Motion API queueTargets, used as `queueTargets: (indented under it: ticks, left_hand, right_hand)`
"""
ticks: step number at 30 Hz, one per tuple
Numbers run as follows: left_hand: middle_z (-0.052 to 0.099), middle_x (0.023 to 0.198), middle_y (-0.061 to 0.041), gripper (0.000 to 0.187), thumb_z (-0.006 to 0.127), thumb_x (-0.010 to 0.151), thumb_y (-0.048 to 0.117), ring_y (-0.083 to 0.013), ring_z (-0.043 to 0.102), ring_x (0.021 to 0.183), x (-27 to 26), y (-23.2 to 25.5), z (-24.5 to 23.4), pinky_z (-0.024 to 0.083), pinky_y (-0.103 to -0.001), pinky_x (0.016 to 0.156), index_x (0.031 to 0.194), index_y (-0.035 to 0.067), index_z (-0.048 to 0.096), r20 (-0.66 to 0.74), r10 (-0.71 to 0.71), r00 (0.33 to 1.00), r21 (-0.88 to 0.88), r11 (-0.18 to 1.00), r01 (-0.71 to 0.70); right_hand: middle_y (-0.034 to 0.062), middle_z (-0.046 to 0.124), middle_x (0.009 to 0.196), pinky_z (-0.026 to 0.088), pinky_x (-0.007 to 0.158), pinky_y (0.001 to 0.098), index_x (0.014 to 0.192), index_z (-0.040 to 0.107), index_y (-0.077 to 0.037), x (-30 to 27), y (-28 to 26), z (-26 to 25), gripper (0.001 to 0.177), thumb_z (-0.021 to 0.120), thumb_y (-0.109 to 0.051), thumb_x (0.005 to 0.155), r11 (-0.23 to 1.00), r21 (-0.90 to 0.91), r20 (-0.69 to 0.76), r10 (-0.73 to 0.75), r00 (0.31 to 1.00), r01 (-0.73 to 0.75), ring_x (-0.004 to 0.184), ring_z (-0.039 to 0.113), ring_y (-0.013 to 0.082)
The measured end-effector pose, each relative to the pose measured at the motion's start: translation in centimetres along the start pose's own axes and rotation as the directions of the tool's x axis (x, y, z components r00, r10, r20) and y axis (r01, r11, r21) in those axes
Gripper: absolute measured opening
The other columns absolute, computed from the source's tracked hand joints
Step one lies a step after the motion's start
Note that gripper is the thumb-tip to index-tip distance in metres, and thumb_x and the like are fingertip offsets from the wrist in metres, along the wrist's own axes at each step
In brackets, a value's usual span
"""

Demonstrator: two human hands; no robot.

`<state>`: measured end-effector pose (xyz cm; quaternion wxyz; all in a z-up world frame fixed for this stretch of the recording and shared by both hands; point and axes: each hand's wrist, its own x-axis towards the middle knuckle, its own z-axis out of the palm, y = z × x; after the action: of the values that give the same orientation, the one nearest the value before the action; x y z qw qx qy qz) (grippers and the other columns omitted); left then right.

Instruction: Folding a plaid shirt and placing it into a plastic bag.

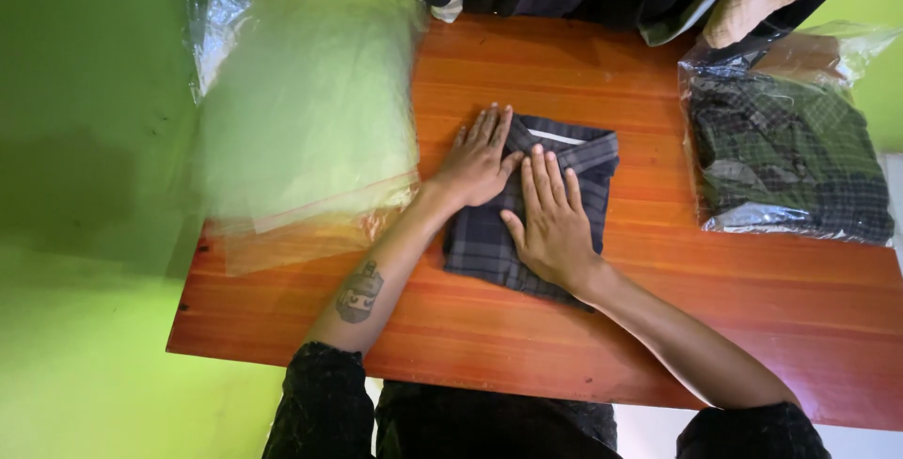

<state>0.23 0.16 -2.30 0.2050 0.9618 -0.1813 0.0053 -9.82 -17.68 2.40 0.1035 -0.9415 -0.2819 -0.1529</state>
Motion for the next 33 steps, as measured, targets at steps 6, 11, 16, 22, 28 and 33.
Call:
queueTargets:
  ticks: [6, 11, 16, 22, 28, 33]
  left_hand:
    - [0.013, 0.169, -0.024, 0.081, 0.041, 0.106, 0.051, -0.0413, 0.015, 0.157, -0.2, -0.4, -1.1, 0.015, -0.058, 0.125, 0.164, 0.006, 0.006, 0.005, -0.012, 1.0, -0.041, 0.999, 0.012]
    - [0.012, 0.169, -0.024, 0.079, 0.043, 0.105, 0.047, -0.0426, 0.013, 0.156, -0.5, -0.2, -3.5, 0.016, -0.058, 0.122, 0.163, 0.006, 0.008, 0.103, -0.047, 0.994, -0.059, 0.997, 0.054]
    - [0.015, 0.17, -0.024, 0.077, 0.046, 0.104, 0.043, -0.0418, 0.017, 0.157, -2.2, 0.2, -5.6, 0.02, -0.055, 0.126, 0.163, 0.004, 0.017, 0.174, -0.026, 0.984, -0.04, 0.999, 0.033]
    - [0.005, 0.168, -0.027, 0.097, 0.061, 0.095, 0.054, -0.0435, 0.009, 0.156, -8.7, 3.4, -9.4, 0.015, -0.055, 0.125, 0.163, 0.004, 0.013, 0.263, 0.139, 0.955, -0.054, 0.99, -0.129]
    - [-0.009, 0.167, -0.024, 0.134, 0.077, 0.072, 0.07, -0.0408, -0.002, 0.156, -13.1, 3.8, -7.8, 0.008, -0.057, 0.124, 0.161, 0.009, -0.001, 0.413, 0.161, 0.896, 0.005, 0.984, -0.179]
    - [-0.005, 0.169, -0.026, 0.124, 0.071, 0.082, 0.069, -0.0428, 0.002, 0.157, -11.4, 2.8, -4.6, 0.011, -0.059, 0.124, 0.163, 0.008, 0.001, 0.24, 0.197, 0.951, -0.014, 0.98, -0.199]
  right_hand:
    - [0.0295, 0.024, 0.166, 0.017, 0.125, 0.0564, 0.157, 0.03, 0.01, 0.2, 0.2, -0.3, 0.079, 0.046, -0.046, 0.104, 1.0, 0.003, 0.026, 0.016, 1.0, -0.016, 0.156, 0.022, 0.0411]
    - [0.0274, 0.011, 0.166, 0.013, 0.116, 0.061, 0.159, 0.018, 0.004, 0.5, 0.0, -2.8, 0.088, 0.038, -0.059, 0.1, 0.989, 0.064, 0.348, 0.103, 0.932, -0.133, 0.152, 0.011, 0.0431]
    - [0.0228, 0.007, 0.169, 0.013, 0.121, 0.0581, 0.16, 0.018, -0.004, 0.3, 0.6, -4.1, 0.086, 0.035, -0.062, 0.099, 0.973, 0.133, 0.486, 0.1, 0.868, -0.186, 0.155, 0.007, 0.0401]
    - [0.0267, 0.01, 0.167, 0.009, 0.121, 0.06, 0.158, 0.02, 0.002, -4.2, 1.2, -5.3, 0.098, 0.047, -0.067, 0.094, 0.973, 0.232, 0.316, -0.07, 0.946, -0.006, 0.156, 0.007, 0.0425]
    - [0.0253, 0.012, 0.165, 0.008, 0.118, 0.0598, 0.156, 0.023, -0.001, -6.9, 2.0, -4.9, 0.109, 0.062, -0.068, 0.08, 0.978, 0.196, 0.275, -0.124, 0.953, 0.071, 0.152, 0.008, 0.0415]
    - [0.02, 0.014, 0.167, 0.008, 0.121, 0.0602, 0.159, 0.024, -0.009, -5.6, 4.3, -4.4, 0.096, 0.064, -0.057, 0.085, 0.993, 0.074, 0.321, -0.107, 0.941, 0.088, 0.154, 0.011, 0.0388]
